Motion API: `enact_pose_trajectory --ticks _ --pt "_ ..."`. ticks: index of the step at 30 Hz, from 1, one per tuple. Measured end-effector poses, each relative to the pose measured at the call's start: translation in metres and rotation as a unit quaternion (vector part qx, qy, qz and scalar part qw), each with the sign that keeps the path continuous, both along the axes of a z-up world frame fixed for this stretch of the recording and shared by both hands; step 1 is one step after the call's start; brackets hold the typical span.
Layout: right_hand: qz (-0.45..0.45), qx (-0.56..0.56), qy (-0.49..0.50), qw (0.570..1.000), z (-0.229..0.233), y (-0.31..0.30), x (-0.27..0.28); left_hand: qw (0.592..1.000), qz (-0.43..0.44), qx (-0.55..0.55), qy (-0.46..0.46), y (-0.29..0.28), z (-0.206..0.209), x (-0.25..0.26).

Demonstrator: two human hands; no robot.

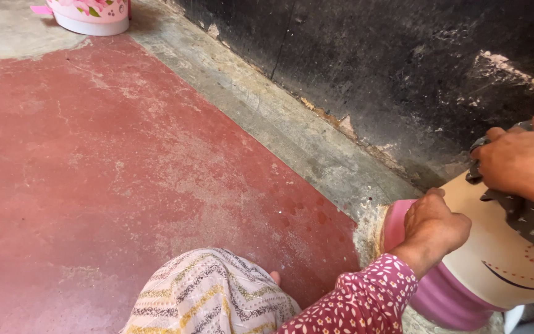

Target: The person sits on the floor and wipes the lower pedestal of a bathroom sink using a dark cloth. They repeatedly rub the surface around the floral decals and the base, focusing on the lower section of the pedestal.

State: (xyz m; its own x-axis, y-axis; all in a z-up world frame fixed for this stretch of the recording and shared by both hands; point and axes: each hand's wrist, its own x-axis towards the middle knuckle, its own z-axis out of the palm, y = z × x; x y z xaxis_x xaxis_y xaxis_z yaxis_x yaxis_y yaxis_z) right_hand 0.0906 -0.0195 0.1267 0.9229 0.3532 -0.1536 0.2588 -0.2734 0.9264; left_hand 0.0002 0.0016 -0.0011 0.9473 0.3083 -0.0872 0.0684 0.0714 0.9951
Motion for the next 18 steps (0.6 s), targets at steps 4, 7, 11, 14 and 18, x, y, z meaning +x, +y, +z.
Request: enact_pose_trajectory --ticks 4,7,11,14,18 --pt "-0.010 0.018 0.049 0.999 -0.024 0.003 0.019 1.000 0.023 -0.005 0.007 0.010 -0.004 0.005" --pt "-0.035 0.048 0.086 0.995 -0.049 0.006 0.027 0.999 0.033 -0.004 0.015 0.015 -0.005 0.010" --pt "-0.015 0.065 0.142 0.988 -0.084 0.002 0.021 0.999 0.013 -0.021 0.020 0.018 -0.003 0.009" --pt "-0.048 0.078 0.171 0.981 -0.091 0.000 0.013 0.999 -0.010 -0.026 0.042 0.022 0.004 0.001" --pt "-0.019 0.092 0.220 0.971 -0.068 -0.012 -0.010 0.999 0.015 -0.018 0.035 0.024 0.015 -0.011"
